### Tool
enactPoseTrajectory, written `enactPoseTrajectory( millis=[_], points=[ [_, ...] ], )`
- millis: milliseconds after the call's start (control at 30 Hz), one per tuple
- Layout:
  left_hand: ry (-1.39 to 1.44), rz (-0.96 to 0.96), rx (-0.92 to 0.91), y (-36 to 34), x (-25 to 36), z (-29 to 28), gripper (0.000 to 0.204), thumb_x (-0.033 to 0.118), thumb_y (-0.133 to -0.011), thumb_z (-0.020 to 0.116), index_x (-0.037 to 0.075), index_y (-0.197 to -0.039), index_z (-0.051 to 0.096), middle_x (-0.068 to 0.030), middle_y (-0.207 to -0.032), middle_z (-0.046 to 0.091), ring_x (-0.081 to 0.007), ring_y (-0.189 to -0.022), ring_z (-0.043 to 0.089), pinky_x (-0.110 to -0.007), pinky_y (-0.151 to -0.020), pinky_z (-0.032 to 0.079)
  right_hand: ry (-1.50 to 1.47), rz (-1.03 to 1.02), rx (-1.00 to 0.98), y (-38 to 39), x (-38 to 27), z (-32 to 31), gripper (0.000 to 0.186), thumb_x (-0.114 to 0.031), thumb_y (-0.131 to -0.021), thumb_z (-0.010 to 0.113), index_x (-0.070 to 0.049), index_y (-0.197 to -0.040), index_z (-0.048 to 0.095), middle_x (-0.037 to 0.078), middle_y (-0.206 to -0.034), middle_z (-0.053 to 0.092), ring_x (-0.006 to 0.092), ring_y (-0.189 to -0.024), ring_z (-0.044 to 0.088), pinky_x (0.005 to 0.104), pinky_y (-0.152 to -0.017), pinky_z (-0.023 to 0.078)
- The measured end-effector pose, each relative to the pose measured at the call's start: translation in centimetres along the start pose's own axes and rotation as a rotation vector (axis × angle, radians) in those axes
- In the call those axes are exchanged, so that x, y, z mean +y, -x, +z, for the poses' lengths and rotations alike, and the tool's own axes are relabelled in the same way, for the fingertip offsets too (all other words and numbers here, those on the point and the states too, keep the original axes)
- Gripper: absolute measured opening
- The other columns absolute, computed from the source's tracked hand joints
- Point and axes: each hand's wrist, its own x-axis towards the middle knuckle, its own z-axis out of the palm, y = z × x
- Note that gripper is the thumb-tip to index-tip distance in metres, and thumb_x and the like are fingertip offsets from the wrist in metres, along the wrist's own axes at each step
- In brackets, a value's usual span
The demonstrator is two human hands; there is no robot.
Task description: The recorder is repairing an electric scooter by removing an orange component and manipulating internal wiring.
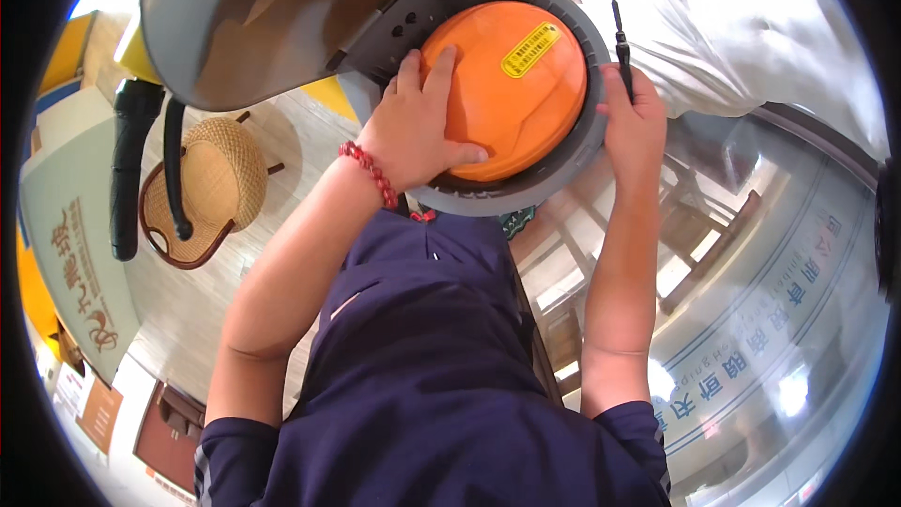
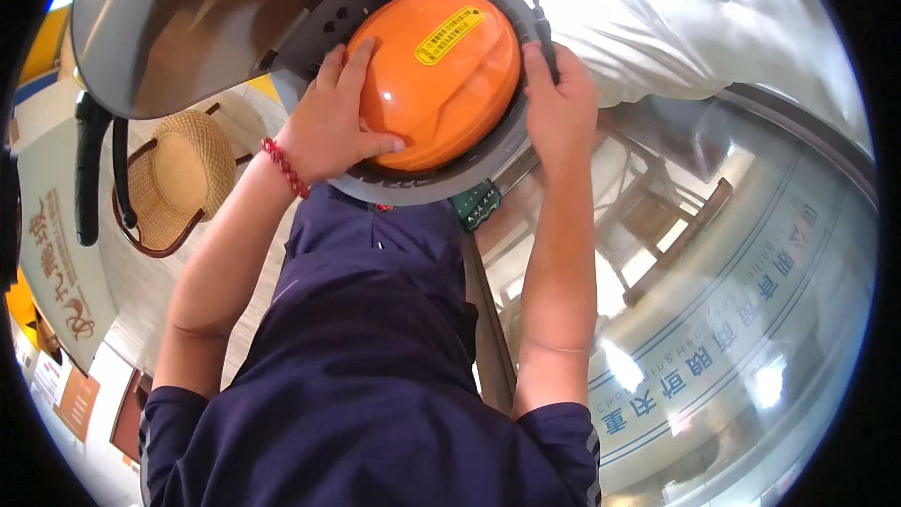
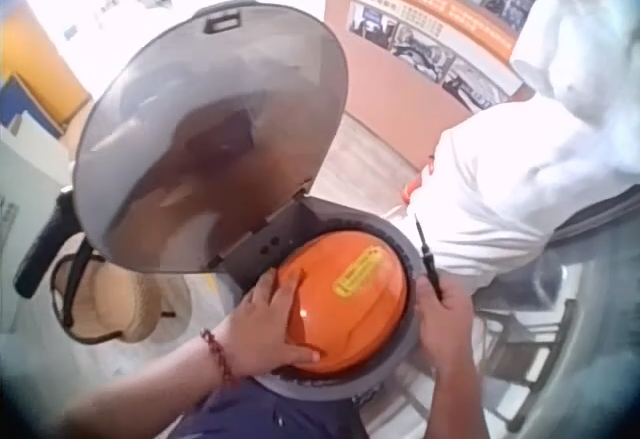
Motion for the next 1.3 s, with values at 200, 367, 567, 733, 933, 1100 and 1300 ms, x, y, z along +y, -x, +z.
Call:
enactPoseTrajectory(
  millis=[200, 367, 567, 733, 933, 1100, 1300],
  points=[
    [0.156, 0.063, -0.069, -2.8, -1.3, 0.9, 0.125, 0.041, -0.047, 0.084, 0.009, -0.143, 0.012, -0.0339, -0.138, 0.021, -0.0434, -0.128, 0.029, -0.039, -0.106, 0.029, -0.133, -0.078, 0.033, -0.2, 2.4, 0.8, 0.021, -0.021, -0.091, 0.054, -0.001, -0.094, 0.061, -0.001, -0.069, 0.054, 0.0058, -0.059, 0.048, 0.0215, -0.055, 0.04],
    [0.289, 0.126, 0.021, -3.4, -1.7, 0.6, 0.119, 0.04, -0.048, 0.084, 0.006, -0.141, 0.019, -0.0235, -0.136, 0.033, -0.0353, -0.126, 0.035, -0.037, -0.106, 0.03, -0.31, -0.116, 0.174, 0.1, 2.4, 1.9, 0.022, -0.022, -0.091, 0.054, -0.001, -0.092, 0.06, 0.001, -0.072, 0.056, 0.0063, -0.059, 0.049, 0.0218, -0.056, 0.041],
    [0.279, 0.13, 0.064, -2.8, -1.5, 0.6, 0.114, 0.041, -0.05, 0.083, 0.003, -0.14, 0.024, -0.0231, -0.134, 0.036, -0.0337, -0.125, 0.037, -0.036, -0.105, 0.031, -0.168, -0.17, 0.112, -0.5, 3.6, 1.5, 0.025, -0.023, -0.09, 0.053, 0.001, -0.095, 0.06, 0.006, -0.074, 0.058, 0.0157, -0.068, 0.055, 0.0286, -0.066, 0.045],
    [0.342, 0.088, 0.032, -3.5, -2.3, 0.6, 0.116, 0.042, -0.051, 0.082, -0.002, -0.139, 0.021, -0.0241, -0.136, 0.033, -0.033, -0.127, 0.035, -0.035, -0.106, 0.029, 0.138, -0.357, 0.064, -1.9, 3.4, 2.2, 0.025, -0.022, -0.089, 0.055, 0.0, -0.099, 0.06, 0.008, -0.076, 0.058, 0.0189, -0.071, 0.055, 0.0306, -0.069, 0.044],
    [0.313, 0.026, -0.106, -4.1, -2.5, 0.1, 0.119, 0.044, -0.051, 0.082, -0.006, -0.139, 0.017, -0.0252, -0.14, 0.027, -0.0337, -0.13, 0.03, -0.035, -0.108, 0.026, 0.263, -0.201, -0.158, -3.7, 0.8, 2.9, 0.027, -0.024, -0.09, 0.052, -0.001, -0.103, 0.06, 0.005, -0.078, 0.059, 0.0116, -0.07, 0.053, 0.0272, -0.067, 0.043],
    [0.115, 0.137, 0.162, -3.3, -1.3, 0.7, 0.096, 0.042, -0.064, 0.074, -0.004, -0.135, 0.028, -0.0247, -0.134, 0.036, -0.0335, -0.126, 0.036, -0.036, -0.105, 0.029, 0.311, -0.117, -0.246, -2.9, -0.3, 1.6, 0.03, -0.025, -0.09, 0.051, -0.002, -0.107, 0.059, 0.005, -0.085, 0.06, 0.0136, -0.078, 0.056, 0.0294, -0.072, 0.045],
    [-0.24, 0.041, 0.202, -4.6, 6.4, 1.5, 0.075, 0.047, -0.069, 0.066, -0.001, -0.122, 0.045, -0.025, -0.119, 0.049, -0.0369, -0.113, 0.046, -0.043, -0.095, 0.039, -0.248, 0.147, -0.125, 0.7, 0.8, -0.3, 0.028, -0.022, -0.093, 0.048, -0.002, -0.111, 0.054, 0.009, -0.099, 0.059, 0.0198, -0.093, 0.056, 0.0383, -0.078, 0.048]
  ],
)
